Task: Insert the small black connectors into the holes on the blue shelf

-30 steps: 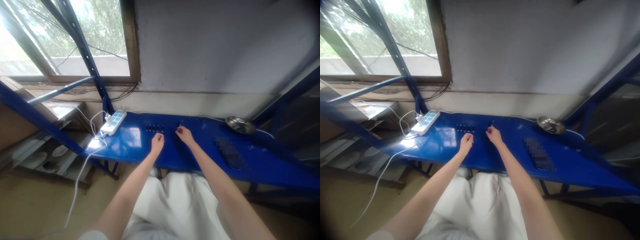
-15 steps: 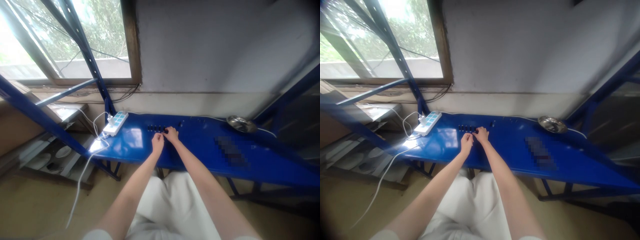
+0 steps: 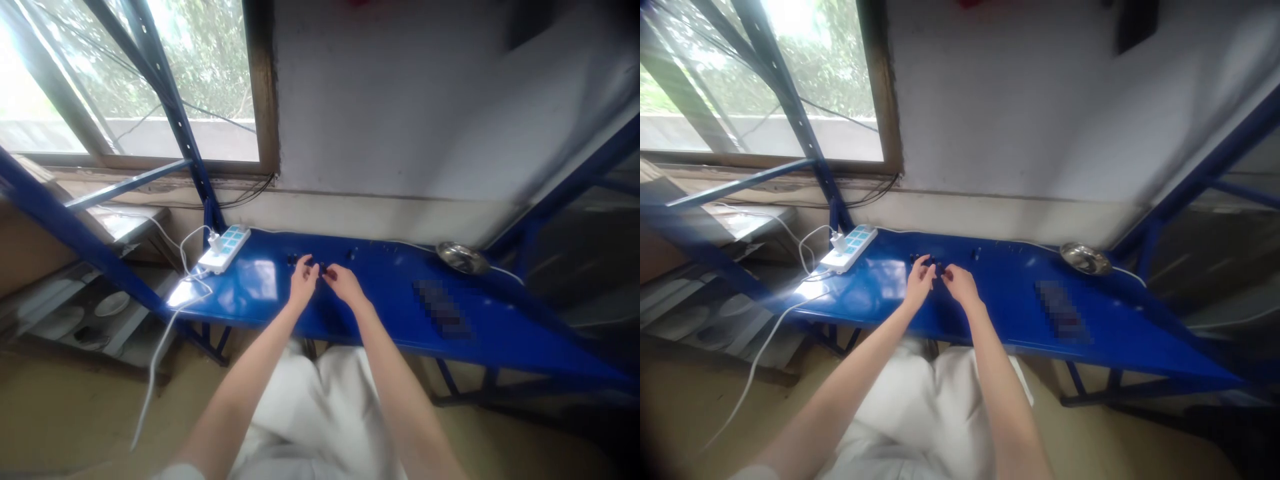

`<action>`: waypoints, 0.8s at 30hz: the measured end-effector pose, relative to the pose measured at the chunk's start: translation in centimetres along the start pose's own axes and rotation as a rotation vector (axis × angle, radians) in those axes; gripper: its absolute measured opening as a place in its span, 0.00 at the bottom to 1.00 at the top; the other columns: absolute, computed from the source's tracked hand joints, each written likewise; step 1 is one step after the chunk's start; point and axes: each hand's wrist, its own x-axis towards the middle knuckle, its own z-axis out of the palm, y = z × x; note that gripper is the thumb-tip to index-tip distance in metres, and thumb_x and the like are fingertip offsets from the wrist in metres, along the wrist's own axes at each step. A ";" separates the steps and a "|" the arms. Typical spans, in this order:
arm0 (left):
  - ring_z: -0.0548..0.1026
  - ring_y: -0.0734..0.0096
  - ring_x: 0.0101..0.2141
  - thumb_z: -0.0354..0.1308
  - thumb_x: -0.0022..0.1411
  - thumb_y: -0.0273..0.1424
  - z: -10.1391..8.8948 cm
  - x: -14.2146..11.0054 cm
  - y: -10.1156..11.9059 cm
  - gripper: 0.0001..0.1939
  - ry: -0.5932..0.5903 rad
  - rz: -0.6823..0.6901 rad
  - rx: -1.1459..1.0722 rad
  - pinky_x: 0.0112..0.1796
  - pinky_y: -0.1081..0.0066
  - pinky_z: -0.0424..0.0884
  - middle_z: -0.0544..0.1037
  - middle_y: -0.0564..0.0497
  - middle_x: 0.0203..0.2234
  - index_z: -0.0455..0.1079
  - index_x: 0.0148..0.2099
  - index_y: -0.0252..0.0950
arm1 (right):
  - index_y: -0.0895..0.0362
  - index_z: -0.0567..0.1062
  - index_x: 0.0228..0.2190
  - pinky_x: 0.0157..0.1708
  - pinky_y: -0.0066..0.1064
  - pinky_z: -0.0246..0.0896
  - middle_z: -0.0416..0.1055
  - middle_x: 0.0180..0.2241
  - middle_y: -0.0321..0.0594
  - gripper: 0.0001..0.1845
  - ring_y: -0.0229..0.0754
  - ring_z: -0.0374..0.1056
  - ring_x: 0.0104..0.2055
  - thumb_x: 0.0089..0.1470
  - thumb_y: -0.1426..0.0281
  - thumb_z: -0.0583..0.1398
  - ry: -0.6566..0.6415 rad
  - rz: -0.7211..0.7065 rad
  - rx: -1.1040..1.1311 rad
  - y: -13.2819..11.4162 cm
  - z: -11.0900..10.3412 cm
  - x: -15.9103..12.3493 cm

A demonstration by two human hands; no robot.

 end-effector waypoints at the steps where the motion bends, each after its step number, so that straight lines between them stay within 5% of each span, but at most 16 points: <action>1: 0.66 0.80 0.21 0.51 0.57 0.38 -0.4 0.1 0.6 0.19 -0.065 0.068 0.038 0.27 0.77 0.65 0.70 0.55 0.23 0.64 0.51 0.40 | 0.54 0.70 0.27 0.27 0.28 0.55 0.72 0.29 0.39 0.06 0.39 0.66 0.28 0.51 0.68 0.54 0.000 -0.025 -0.041 -0.5 -0.8 -0.5; 6: 0.70 0.78 0.24 0.51 0.58 0.34 -1.7 -0.3 3.5 0.11 -0.183 0.252 0.135 0.28 0.77 0.66 0.75 0.50 0.30 0.70 0.40 0.37 | 0.54 0.70 0.24 0.28 0.28 0.56 0.71 0.26 0.38 0.05 0.38 0.66 0.28 0.49 0.68 0.56 0.014 -0.027 0.004 -2.9 -3.6 -2.6; 13: 0.68 0.83 0.17 0.51 0.59 0.36 -2.9 -1.8 7.0 0.13 -0.131 0.173 -0.093 0.23 0.77 0.66 0.75 0.50 0.31 0.65 0.43 0.34 | 0.54 0.67 0.34 0.33 0.32 0.63 0.71 0.28 0.37 0.14 0.36 0.66 0.28 0.49 0.58 0.56 0.150 -0.028 0.750 -5.8 -4.2 -4.1; 19: 0.69 0.82 0.17 0.51 0.59 0.37 -3.4 -2.6 8.6 0.13 -0.118 0.194 -0.111 0.22 0.78 0.66 0.74 0.51 0.29 0.65 0.42 0.34 | 0.55 0.67 0.29 0.26 0.29 0.62 0.66 0.21 0.35 0.18 0.34 0.62 0.22 0.52 0.52 0.51 0.385 0.019 0.842 -8.5 -4.0 -4.4; 24: 0.69 0.81 0.17 0.50 0.59 0.39 -3.3 -3.0 8.8 0.13 -0.092 0.204 -0.105 0.22 0.78 0.66 0.74 0.52 0.26 0.65 0.41 0.34 | 0.57 0.68 0.28 0.23 0.28 0.60 0.67 0.19 0.33 0.17 0.33 0.62 0.19 0.50 0.54 0.55 0.437 -0.035 0.961 -8.9 -4.2 -4.5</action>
